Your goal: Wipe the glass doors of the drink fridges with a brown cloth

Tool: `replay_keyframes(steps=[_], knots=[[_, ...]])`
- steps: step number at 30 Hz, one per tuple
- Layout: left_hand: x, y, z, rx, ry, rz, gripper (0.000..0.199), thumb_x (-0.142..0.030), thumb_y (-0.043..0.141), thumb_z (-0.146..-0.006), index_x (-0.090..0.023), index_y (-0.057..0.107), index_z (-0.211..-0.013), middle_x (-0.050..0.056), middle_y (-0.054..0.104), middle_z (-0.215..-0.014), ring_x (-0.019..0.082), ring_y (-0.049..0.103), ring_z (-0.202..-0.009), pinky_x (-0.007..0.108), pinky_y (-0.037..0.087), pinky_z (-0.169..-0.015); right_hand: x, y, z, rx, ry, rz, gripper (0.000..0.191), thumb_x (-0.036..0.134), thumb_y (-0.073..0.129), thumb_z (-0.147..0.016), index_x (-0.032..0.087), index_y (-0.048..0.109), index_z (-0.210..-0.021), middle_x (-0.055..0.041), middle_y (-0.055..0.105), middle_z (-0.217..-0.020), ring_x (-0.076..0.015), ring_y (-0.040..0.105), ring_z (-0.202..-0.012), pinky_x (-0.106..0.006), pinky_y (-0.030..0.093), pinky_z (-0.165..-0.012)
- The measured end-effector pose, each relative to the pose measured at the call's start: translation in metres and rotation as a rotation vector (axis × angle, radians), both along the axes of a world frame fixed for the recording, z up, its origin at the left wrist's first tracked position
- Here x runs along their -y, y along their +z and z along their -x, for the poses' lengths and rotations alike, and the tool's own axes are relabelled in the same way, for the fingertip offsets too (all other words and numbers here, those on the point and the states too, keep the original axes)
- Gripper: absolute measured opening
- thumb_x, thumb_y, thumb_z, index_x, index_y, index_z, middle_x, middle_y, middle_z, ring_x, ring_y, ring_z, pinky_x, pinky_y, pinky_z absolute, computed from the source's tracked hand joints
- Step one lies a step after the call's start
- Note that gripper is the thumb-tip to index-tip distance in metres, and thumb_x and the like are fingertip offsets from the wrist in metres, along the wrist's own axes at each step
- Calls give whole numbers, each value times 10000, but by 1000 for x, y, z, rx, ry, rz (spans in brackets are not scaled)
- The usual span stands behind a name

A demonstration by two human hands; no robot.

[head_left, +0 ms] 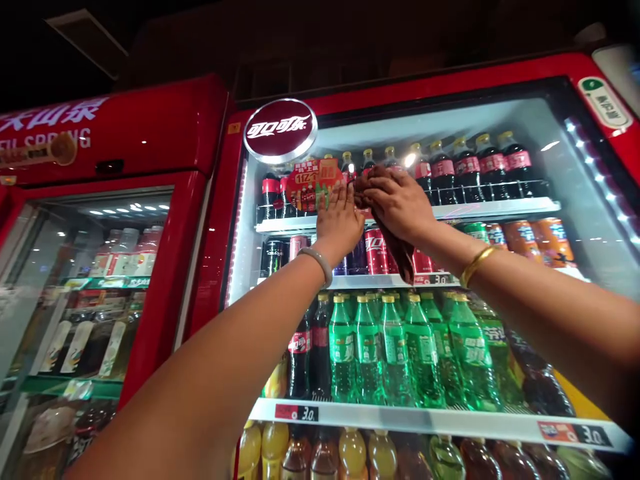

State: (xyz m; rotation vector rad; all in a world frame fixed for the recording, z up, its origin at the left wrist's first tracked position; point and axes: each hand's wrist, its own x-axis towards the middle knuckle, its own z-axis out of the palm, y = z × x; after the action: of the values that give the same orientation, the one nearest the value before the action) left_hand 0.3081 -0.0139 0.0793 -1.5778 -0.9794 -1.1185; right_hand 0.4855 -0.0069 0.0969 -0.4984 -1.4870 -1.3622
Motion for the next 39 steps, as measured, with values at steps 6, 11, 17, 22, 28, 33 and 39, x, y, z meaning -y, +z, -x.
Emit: replay_keyframes(steps=[6,11,17,22,28,33,39], knots=[[0,2,-31,43,28,10,714,-311,318,-1016,-35,193,-1662,127,161,-1775,237,105,-1653,434,28,-1356,2,-21,-40,-182,-64,-76,357,352,434,-1061,240,766,-1131,-87,721,-1325,-325,587,-1300,-562,474,-1137],[4,-1,-57,-78,35,-11,671,-265,252,-1025,-43,225,-1658,96,174,-1771,200,100,-1653,436,26,-1360,1,-36,-36,-63,-75,-90,300,340,478,-1053,296,732,-1205,-16,717,-1348,-305,534,-1383,-544,426,-1205],[6,17,-87,-73,28,-25,687,-310,287,-1028,-60,206,-1663,98,177,-1772,192,104,-1651,439,9,-1358,3,15,-98,-157,-102,-50,310,317,476,-1029,278,753,-1163,-57,711,-1354,-303,557,-1348,-532,450,-1178],[9,15,-124,-137,-1,-33,669,-275,268,-1025,-67,229,-1660,81,180,-1772,179,115,-1649,425,12,-1358,3,-7,-135,-250,-104,-104,287,283,502,-1001,242,765,-1109,-92,731,-1303,-322,591,-1299,-551,450,-1168],[4,9,-148,-106,-12,-29,690,-313,259,-1025,-19,230,-1649,124,193,-1765,211,129,-1649,431,48,-1356,2,-9,-124,-112,-88,-87,299,318,474,-1033,283,754,-1133,-41,719,-1339,-282,551,-1354,-498,424,-1209],[3,10,-157,-54,-19,-45,713,-298,316,-1003,-10,221,-1649,149,183,-1766,231,124,-1650,441,29,-1355,4,0,-156,-212,-108,-83,287,330,493,-1017,266,756,-1113,-54,715,-1336,-315,545,-1357,-524,429,-1191],[9,5,-179,-169,-47,-49,687,-275,289,-1008,-60,230,-1658,79,186,-1771,186,118,-1649,417,40,-1358,-1,-28,-158,-259,-91,-98,298,290,489,-1002,281,753,-1139,-52,715,-1334,-294,571,-1309,-525,414,-1198]])
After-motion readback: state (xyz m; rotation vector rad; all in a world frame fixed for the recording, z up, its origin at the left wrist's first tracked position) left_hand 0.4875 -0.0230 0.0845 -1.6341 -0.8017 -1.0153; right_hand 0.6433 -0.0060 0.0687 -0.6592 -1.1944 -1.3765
